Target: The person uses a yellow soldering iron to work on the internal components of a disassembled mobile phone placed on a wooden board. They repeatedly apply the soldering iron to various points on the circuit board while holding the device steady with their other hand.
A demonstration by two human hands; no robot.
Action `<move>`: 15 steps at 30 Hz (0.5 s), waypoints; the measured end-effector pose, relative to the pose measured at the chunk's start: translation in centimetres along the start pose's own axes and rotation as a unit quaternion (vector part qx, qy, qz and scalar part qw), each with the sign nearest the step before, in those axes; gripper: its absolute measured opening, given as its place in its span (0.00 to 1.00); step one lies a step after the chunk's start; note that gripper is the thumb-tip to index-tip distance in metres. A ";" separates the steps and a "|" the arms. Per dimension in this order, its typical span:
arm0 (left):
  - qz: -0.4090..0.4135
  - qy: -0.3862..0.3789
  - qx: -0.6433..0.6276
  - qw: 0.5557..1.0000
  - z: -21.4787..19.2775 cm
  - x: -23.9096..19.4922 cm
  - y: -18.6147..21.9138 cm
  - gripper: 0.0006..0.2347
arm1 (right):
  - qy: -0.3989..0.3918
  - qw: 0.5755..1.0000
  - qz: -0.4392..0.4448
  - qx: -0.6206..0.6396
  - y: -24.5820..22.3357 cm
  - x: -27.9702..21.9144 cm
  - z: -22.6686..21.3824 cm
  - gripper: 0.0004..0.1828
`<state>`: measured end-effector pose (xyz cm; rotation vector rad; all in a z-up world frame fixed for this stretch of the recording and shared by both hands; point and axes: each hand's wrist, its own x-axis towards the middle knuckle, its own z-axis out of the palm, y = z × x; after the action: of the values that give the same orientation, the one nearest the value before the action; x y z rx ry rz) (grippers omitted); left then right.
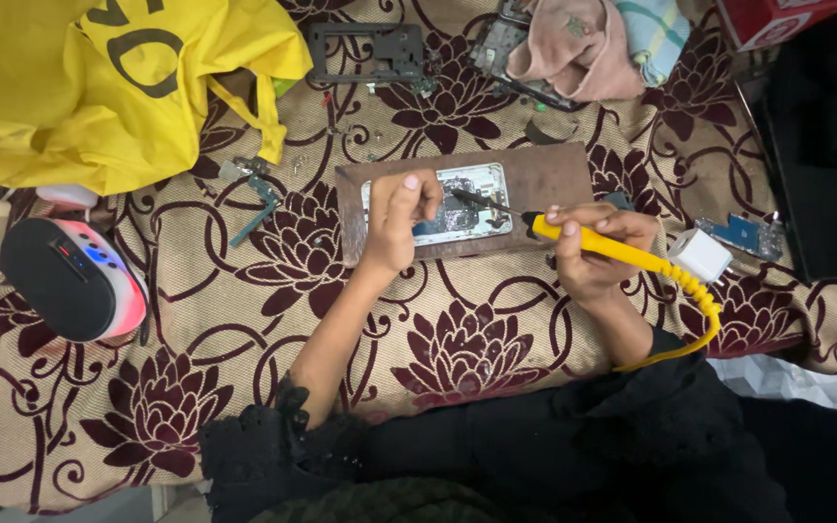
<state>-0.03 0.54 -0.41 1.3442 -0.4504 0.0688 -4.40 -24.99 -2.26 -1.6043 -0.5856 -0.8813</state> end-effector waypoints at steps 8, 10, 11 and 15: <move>0.021 0.019 0.026 0.999 -0.6 0.3 -0.7 0.24 | 0.001 1.000 -0.017 -0.001 1.0 0.0 -0.1 0.18; 0.028 0.014 0.025 0.999 -0.4 0.4 -1.0 0.25 | 0.004 1.000 -0.024 0.007 1.1 0.0 -0.1 0.18; 0.026 0.012 0.023 0.999 -0.4 0.4 -1.1 0.25 | 0.000 1.000 -0.022 0.008 1.1 -0.1 -0.1 0.18; 0.005 0.017 0.015 1.000 -0.4 0.1 -1.2 0.27 | -0.009 1.000 -0.019 0.002 0.8 -0.4 -0.2 0.19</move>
<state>0.56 0.65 -1.52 1.3682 -0.4288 0.1072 -4.05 -25.36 -2.99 -1.6043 -0.6324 -0.8941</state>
